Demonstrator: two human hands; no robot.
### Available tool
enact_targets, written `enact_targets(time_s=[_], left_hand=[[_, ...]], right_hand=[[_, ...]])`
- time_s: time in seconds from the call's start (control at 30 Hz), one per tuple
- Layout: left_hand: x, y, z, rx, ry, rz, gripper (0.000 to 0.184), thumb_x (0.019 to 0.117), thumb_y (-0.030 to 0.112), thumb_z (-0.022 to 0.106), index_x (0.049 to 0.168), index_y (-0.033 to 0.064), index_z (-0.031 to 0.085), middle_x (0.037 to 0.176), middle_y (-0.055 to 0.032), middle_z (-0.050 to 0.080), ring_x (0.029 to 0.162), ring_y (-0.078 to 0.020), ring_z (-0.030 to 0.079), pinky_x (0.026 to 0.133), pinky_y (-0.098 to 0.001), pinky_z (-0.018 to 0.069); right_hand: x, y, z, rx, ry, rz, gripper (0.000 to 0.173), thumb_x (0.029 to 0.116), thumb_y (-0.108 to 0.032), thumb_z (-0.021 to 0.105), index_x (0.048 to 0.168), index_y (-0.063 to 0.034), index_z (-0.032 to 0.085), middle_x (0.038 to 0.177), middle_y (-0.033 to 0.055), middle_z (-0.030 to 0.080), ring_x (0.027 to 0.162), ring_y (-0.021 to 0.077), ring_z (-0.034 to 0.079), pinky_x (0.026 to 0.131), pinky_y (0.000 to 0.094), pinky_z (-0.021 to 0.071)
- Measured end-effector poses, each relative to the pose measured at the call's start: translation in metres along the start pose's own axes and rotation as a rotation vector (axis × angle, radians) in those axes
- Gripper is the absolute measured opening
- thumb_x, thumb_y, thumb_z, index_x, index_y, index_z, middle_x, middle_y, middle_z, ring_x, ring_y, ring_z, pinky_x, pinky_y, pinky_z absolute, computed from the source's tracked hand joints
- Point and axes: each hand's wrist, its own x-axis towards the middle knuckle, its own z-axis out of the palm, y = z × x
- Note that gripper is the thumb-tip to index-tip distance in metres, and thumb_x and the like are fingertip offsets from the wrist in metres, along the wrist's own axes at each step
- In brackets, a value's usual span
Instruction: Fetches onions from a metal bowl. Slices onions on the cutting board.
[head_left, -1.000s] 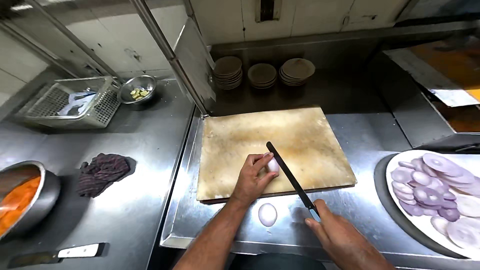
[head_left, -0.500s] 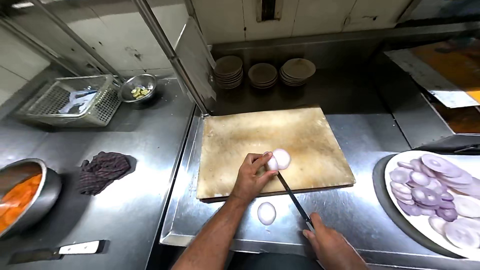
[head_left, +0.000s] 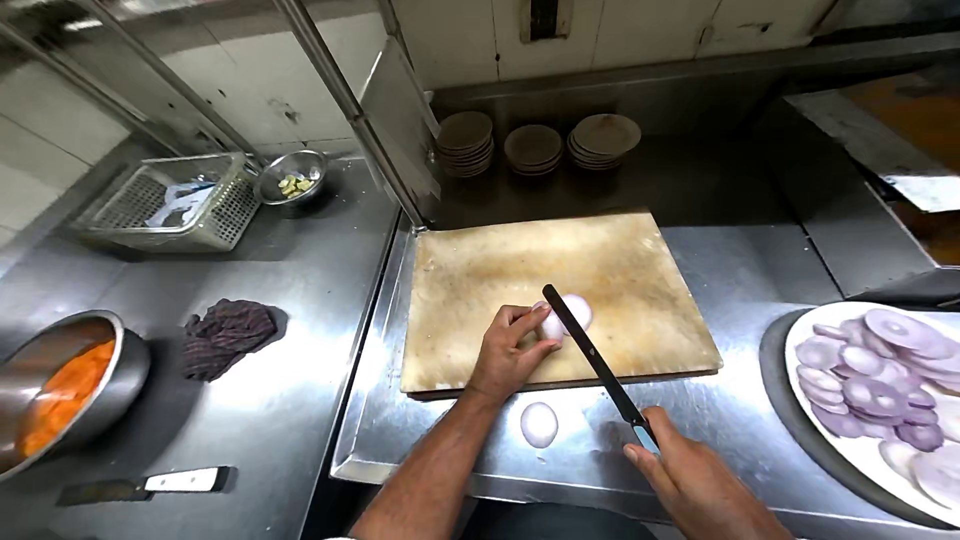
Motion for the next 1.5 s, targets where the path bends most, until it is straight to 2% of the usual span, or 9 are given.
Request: enact_targets(time_s=[0.4, 0.5, 0.6, 0.7, 0.77, 0.83, 0.97, 1.17, 1.5], left_hand=[[0.001, 0.001, 0.000, -0.007, -0.011, -0.042, 0.049, 0.0833, 0.028, 0.085, 0.129, 0.0171, 0.072, 0.119, -0.0051, 0.064, 0.105, -0.0098, 0.065, 0.089, -0.0268, 0.0587], [0.002, 0.002, -0.001, 0.000, -0.018, -0.053, 0.049, 0.0836, 0.031, 0.084, 0.129, 0.0174, 0.072, 0.120, -0.0056, 0.065, 0.105, -0.0106, 0.065, 0.090, -0.0279, 0.0586], [0.001, 0.000, 0.000, 0.006, -0.022, -0.033, 0.048, 0.0849, 0.031, 0.083, 0.130, 0.0171, 0.072, 0.121, -0.0061, 0.065, 0.106, -0.0113, 0.065, 0.090, -0.0286, 0.0591], [0.001, -0.001, -0.001, 0.008, -0.015, -0.025, 0.048, 0.0857, 0.032, 0.082, 0.130, 0.0178, 0.071, 0.119, -0.0058, 0.065, 0.105, -0.0110, 0.066, 0.090, -0.0284, 0.0593], [-0.001, -0.001, -0.001, -0.002, -0.010, -0.029, 0.048, 0.0851, 0.032, 0.083, 0.129, 0.0182, 0.072, 0.119, -0.0050, 0.065, 0.105, -0.0103, 0.065, 0.089, -0.0278, 0.0597], [0.002, 0.000, -0.001, -0.011, 0.000, -0.034, 0.047, 0.0843, 0.033, 0.084, 0.128, 0.0182, 0.073, 0.120, -0.0036, 0.065, 0.106, -0.0096, 0.065, 0.091, -0.0278, 0.0591], [-0.001, 0.003, -0.001, -0.034, -0.016, -0.064, 0.045, 0.0850, 0.030, 0.083, 0.128, 0.0191, 0.073, 0.123, -0.0032, 0.065, 0.110, -0.0103, 0.065, 0.092, -0.0295, 0.0594], [-0.002, 0.002, 0.000, -0.031, 0.013, -0.026, 0.042, 0.0856, 0.029, 0.083, 0.124, 0.0157, 0.075, 0.123, -0.0042, 0.067, 0.109, -0.0103, 0.066, 0.093, -0.0296, 0.0583], [-0.001, 0.001, 0.001, 0.008, 0.018, 0.012, 0.043, 0.0855, 0.029, 0.083, 0.125, 0.0151, 0.074, 0.121, -0.0044, 0.067, 0.108, -0.0095, 0.065, 0.093, -0.0278, 0.0581]], right_hand=[[0.008, -0.012, -0.005, -0.028, -0.062, -0.009, 0.042, 0.1069, -0.029, 0.052, 0.132, 0.0032, 0.047, 0.079, 0.0222, 0.065, 0.075, 0.0437, 0.068, 0.069, 0.0579, 0.0549], [0.028, -0.022, 0.001, -0.079, 0.009, -0.037, 0.040, 0.1061, -0.029, 0.052, 0.132, 0.0027, 0.049, 0.081, 0.0214, 0.066, 0.075, 0.0423, 0.070, 0.069, 0.0556, 0.0566], [0.068, -0.047, -0.009, -0.129, -0.104, 0.026, 0.039, 0.1095, -0.033, 0.045, 0.136, -0.0039, 0.044, 0.094, 0.0191, 0.066, 0.091, 0.0383, 0.069, 0.082, 0.0527, 0.0553], [0.088, -0.055, -0.008, -0.145, -0.132, 0.036, 0.036, 0.1100, -0.033, 0.044, 0.134, -0.0066, 0.043, 0.095, 0.0168, 0.064, 0.092, 0.0354, 0.069, 0.083, 0.0500, 0.0554], [0.070, -0.035, 0.012, -0.139, -0.144, 0.069, 0.041, 0.1092, -0.031, 0.045, 0.140, -0.0036, 0.043, 0.099, 0.0219, 0.068, 0.095, 0.0410, 0.070, 0.084, 0.0552, 0.0555], [0.041, -0.012, 0.029, -0.079, -0.112, 0.108, 0.042, 0.1072, -0.028, 0.049, 0.138, 0.0004, 0.046, 0.096, 0.0259, 0.069, 0.091, 0.0458, 0.071, 0.080, 0.0595, 0.0559], [0.023, 0.016, 0.027, 0.054, -0.152, 0.106, 0.045, 0.1062, -0.033, 0.052, 0.138, -0.0021, 0.046, 0.090, 0.0236, 0.068, 0.085, 0.0430, 0.070, 0.077, 0.0593, 0.0551], [0.014, 0.003, 0.006, 0.137, -0.042, -0.002, 0.040, 0.1057, -0.031, 0.052, 0.134, -0.0029, 0.047, 0.080, 0.0174, 0.064, 0.070, 0.0360, 0.068, 0.067, 0.0535, 0.0563], [0.005, -0.005, -0.001, 0.087, -0.056, 0.016, 0.041, 0.1056, -0.031, 0.054, 0.133, -0.0014, 0.048, 0.081, 0.0190, 0.065, 0.072, 0.0381, 0.068, 0.069, 0.0544, 0.0559]])
